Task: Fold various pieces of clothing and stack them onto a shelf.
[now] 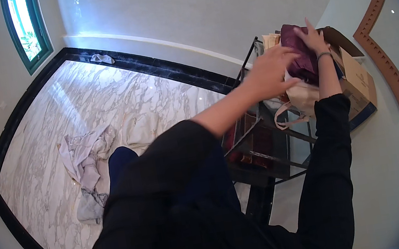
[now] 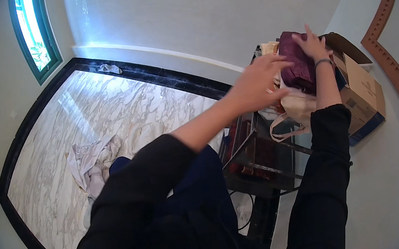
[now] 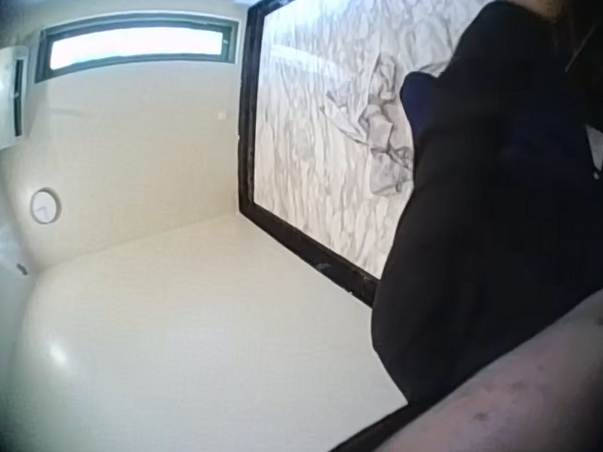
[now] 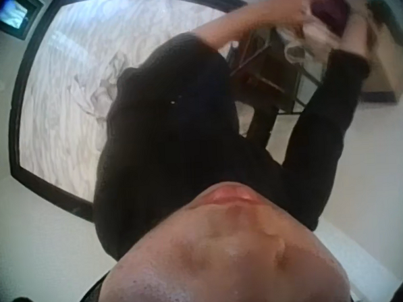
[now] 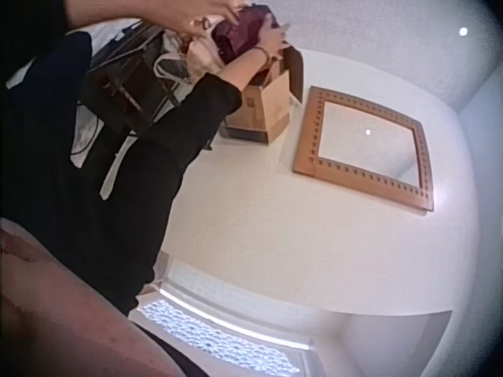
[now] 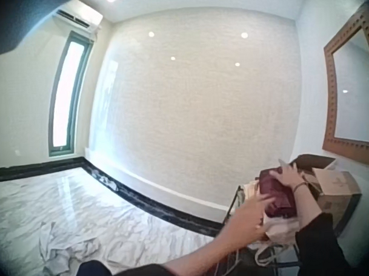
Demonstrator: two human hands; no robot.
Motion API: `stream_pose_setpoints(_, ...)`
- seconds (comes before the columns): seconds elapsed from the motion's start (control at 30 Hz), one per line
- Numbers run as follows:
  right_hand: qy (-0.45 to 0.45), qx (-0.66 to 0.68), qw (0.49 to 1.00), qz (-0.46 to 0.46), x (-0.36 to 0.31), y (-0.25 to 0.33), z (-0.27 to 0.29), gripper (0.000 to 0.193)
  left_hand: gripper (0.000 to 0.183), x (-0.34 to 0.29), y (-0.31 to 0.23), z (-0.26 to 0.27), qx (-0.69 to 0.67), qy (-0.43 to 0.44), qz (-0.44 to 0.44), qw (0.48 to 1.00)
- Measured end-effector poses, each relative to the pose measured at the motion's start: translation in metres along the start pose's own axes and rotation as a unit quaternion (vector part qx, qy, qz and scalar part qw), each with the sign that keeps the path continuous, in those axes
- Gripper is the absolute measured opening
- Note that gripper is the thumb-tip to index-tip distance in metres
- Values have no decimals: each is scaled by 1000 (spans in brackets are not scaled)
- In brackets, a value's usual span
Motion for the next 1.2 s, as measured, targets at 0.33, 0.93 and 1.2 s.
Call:
stream_pose_setpoints(0.33, 88, 82, 992, 24, 33, -111, -101, 72, 57, 33, 7, -163, 101, -5, 39, 994)
stream_pose_setpoints(0.93, 136, 494, 856, 73, 7, -107, -47, 60, 40, 22, 0, -157, 44, -87, 45, 994)
stream_pose_setpoints(1.2, -17, 128, 983, 132, -92, -104, -3, 55, 64, 23, -1, -128, 47, -81, 101, 990)
Point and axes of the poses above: each hand's wrist, its own x-axis towards the middle knuckle, its own z-axis out of the back of the hand, y = z × x, the point moved 3 cm from there along x, towards the middle knuckle, and after that the axes turned 5 degrees about y, right-handed, at the moved point
